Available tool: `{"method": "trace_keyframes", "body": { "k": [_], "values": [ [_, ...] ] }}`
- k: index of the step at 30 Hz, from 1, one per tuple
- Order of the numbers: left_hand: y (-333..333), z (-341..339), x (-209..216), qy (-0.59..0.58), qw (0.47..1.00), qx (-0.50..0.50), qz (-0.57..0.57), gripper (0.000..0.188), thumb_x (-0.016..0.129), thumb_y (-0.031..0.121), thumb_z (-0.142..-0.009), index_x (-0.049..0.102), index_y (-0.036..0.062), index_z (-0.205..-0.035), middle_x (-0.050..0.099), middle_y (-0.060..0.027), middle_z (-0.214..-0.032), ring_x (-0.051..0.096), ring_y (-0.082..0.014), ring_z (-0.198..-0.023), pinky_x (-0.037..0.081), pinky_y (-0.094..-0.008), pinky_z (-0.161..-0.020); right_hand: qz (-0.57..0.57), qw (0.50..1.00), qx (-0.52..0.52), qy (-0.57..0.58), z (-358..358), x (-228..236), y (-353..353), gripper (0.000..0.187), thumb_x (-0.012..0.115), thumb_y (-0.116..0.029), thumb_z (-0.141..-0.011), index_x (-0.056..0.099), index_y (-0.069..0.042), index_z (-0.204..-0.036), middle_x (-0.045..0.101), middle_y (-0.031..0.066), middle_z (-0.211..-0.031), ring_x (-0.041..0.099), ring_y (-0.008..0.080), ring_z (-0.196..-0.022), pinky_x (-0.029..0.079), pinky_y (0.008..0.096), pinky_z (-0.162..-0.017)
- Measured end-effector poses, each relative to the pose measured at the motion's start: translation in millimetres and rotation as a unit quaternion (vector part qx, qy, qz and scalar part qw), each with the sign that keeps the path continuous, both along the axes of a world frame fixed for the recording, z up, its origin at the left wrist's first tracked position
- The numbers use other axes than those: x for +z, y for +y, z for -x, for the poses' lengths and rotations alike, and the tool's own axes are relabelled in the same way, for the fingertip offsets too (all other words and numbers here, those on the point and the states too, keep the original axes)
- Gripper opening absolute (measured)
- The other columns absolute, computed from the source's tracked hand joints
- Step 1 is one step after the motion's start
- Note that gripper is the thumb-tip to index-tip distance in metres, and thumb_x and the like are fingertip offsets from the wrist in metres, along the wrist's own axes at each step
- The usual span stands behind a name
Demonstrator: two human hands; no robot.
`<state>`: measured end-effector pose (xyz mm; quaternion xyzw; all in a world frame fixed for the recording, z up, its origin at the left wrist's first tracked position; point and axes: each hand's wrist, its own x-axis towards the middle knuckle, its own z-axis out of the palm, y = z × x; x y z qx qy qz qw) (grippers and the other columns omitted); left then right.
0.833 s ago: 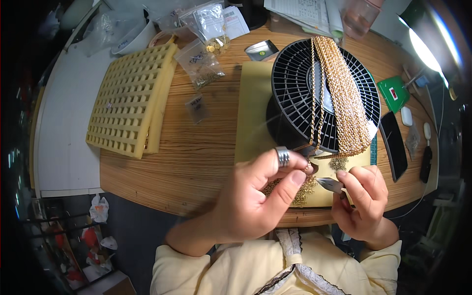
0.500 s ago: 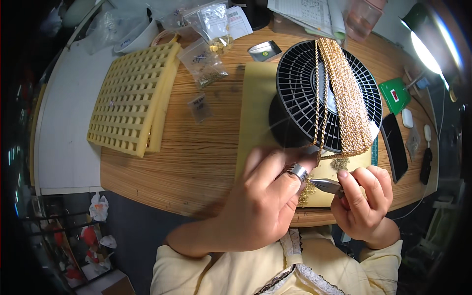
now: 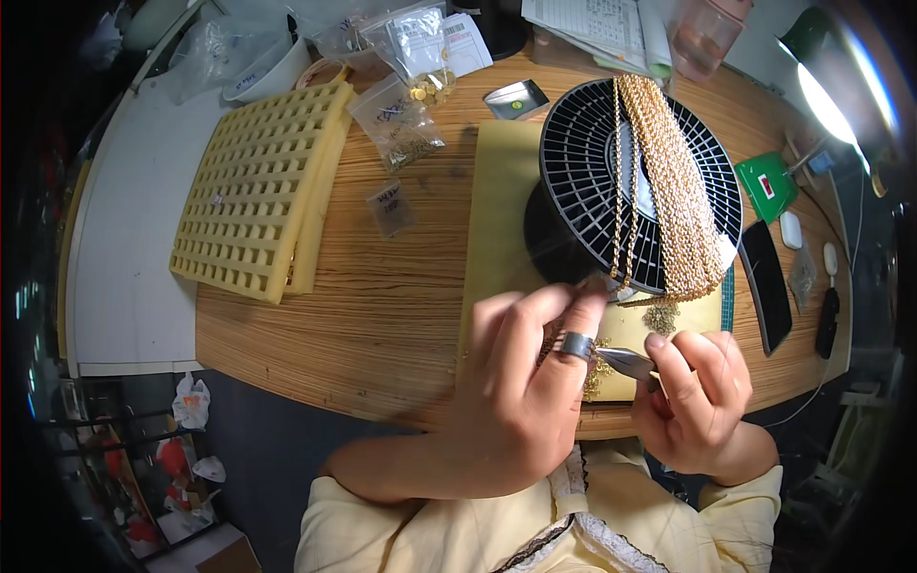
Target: Assembling and cutting sections of gold jewelry chains at a workbench.
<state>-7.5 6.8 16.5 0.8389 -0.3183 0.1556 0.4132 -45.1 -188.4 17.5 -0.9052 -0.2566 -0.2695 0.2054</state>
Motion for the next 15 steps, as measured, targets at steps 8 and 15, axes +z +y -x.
{"method": "trace_keyframes", "body": {
  "k": [8,15],
  "values": [
    [-7.2,4.2,-1.6,-0.154,0.972,0.149,-0.095,0.042,0.067,-0.002,-0.073,0.066,-0.0088,-0.115,0.061,-0.0133,-0.106,0.052,-0.0253,-0.086,0.045,-0.0333,-0.076,-0.1,0.986,0.051,0.124,-0.7,5.9,0.8,0.05,0.07,0.0,-0.06,0.067,0.002,-0.11,0.061,0.0111,-0.088,0.053,0.0228,-0.062,0.045,0.0329,-0.055],
    [-5.8,1.7,-5.1,-0.144,0.977,0.133,-0.081,0.046,0.067,-0.001,-0.076,0.063,-0.0073,-0.121,0.06,-0.0132,-0.102,0.052,-0.027,-0.085,0.045,-0.0356,-0.076,-0.105,0.987,0.042,0.117,-1.4,4.0,-0.5,0.052,0.07,0.0,-0.058,0.067,0.002,-0.109,0.06,0.0099,-0.086,0.051,0.0229,-0.061,0.043,0.0329,-0.054]
  ]
}}
